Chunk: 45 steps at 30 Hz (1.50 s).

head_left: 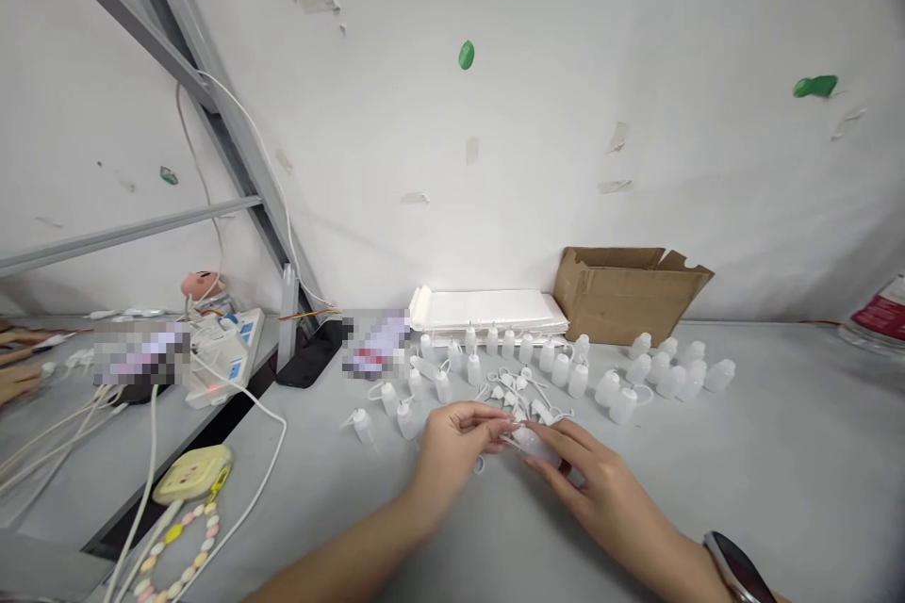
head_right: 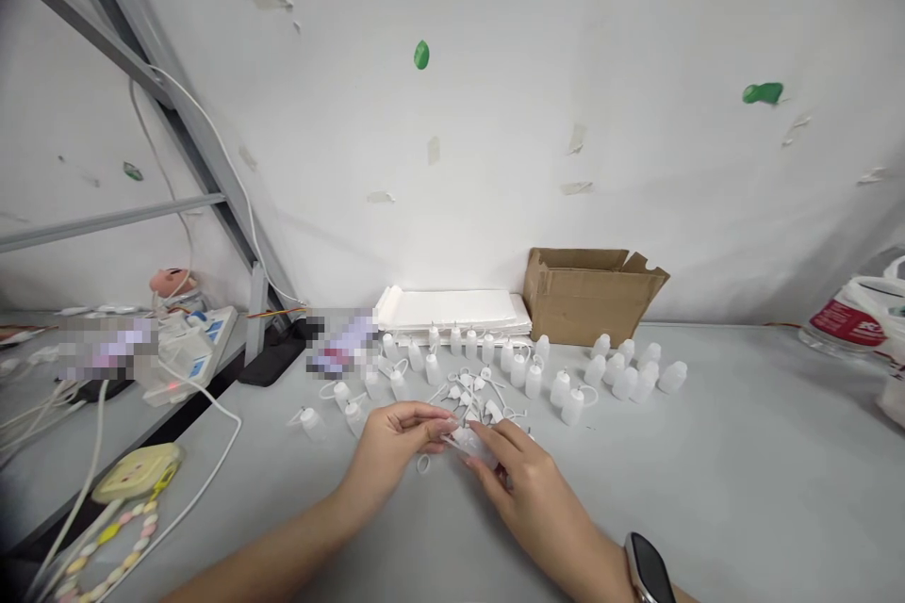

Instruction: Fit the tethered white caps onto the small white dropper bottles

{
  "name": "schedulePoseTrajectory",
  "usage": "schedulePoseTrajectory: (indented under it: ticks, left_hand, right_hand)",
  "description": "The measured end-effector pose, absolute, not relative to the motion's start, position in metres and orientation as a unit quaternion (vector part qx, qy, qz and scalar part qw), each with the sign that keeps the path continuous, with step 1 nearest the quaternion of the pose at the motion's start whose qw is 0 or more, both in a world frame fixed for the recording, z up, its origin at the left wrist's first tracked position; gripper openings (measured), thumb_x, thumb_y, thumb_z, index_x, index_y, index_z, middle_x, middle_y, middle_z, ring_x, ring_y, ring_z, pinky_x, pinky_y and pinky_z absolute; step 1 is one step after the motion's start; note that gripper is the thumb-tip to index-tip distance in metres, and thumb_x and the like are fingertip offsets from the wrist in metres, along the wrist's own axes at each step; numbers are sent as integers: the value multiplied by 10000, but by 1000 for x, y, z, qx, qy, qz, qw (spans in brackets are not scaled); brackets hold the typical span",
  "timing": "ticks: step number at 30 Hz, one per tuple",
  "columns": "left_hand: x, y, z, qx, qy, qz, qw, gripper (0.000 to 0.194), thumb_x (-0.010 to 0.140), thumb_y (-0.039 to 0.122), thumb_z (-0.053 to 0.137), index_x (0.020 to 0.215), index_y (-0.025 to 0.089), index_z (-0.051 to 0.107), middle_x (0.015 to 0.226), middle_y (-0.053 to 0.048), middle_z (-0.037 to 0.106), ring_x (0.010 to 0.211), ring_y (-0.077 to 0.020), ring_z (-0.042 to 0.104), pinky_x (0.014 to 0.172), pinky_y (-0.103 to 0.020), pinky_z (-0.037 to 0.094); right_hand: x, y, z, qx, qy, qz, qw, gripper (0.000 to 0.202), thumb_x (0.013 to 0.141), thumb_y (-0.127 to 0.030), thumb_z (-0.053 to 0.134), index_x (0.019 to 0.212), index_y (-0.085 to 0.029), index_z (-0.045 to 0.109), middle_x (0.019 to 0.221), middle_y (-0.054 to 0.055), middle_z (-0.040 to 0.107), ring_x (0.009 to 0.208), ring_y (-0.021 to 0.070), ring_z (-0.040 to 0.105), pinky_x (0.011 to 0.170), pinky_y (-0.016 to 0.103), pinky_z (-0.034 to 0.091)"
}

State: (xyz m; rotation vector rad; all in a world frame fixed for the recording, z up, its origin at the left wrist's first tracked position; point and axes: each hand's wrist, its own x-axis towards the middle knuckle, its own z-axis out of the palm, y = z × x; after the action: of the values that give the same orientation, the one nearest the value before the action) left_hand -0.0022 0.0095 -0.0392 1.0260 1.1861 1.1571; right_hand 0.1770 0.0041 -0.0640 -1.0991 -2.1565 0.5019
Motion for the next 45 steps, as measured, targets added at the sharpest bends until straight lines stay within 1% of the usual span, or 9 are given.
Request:
schedulePoseTrajectory:
  ticks: [7,13,18,22,30,34,37,41,45]
  left_hand:
    - [-2,10,-41,444,512,492,546,134,622,269,690,702,163,709,730,-49,739,726,-208,675,649,-295,540]
    - [0,10,-45,464,520,495,519,127,643,257,678,728,170,715,735,-49,739,755,-216,672,664,-296,532]
    - [0,11,-44,462,533,498,505,98,643,240,669,702,172,708,710,-43,735,730,-209,673,659,-292,534]
    - [0,9,-41,470,525,500,504,79,649,226,670,700,181,711,727,-34,738,743,-208,675,664,-284,536]
    - [1,3,-40,486,459,534,518,113,695,223,649,764,202,737,840,-33,744,865,-202,665,834,-304,510]
    - [0,6,-36,475,462,532,527,90,651,197,693,729,190,735,813,-36,747,845,-209,672,826,-309,515]
    - [-1,7,-33,475,456,529,535,114,646,232,712,745,181,734,833,-45,746,854,-216,670,829,-316,513]
    - [-2,8,-33,473,452,528,541,202,723,335,656,810,168,729,869,-66,742,864,-223,666,809,-329,517]
    - [-3,9,-35,455,447,533,556,220,699,351,681,822,174,722,855,-67,743,844,-231,672,779,-335,524]
  right_hand:
    - [176,6,-70,-417,-826,182,333,286,899,-318,434,1091,-183,597,912,87,611,676,164,626,643,303,544]
    - [174,4,-67,-414,-825,183,338,267,889,-271,446,1096,-195,597,904,83,610,671,161,610,631,301,535]
    - [172,2,-60,-422,-830,189,311,286,887,-255,434,1118,-183,586,901,83,595,623,145,587,625,306,530]
    - [173,1,-60,-426,-837,191,285,282,885,-251,436,1111,-180,589,877,80,596,711,175,600,681,331,522]
    - [172,0,-59,-454,-827,167,288,202,883,-303,457,913,-184,618,729,46,599,603,161,563,585,285,475]
    - [169,-2,-58,-474,-820,157,281,229,879,-335,457,790,-178,598,643,27,576,553,150,532,542,257,440]
    - [168,-3,-59,-490,-808,162,287,248,871,-353,465,746,-176,585,620,20,574,538,145,523,531,248,427]
    - [168,-1,-60,-509,-784,185,303,257,851,-381,481,747,-173,589,595,13,581,519,145,522,510,242,416]
    - [169,2,-62,-522,-772,201,303,242,836,-386,496,777,-169,587,590,13,586,515,150,527,508,244,413]
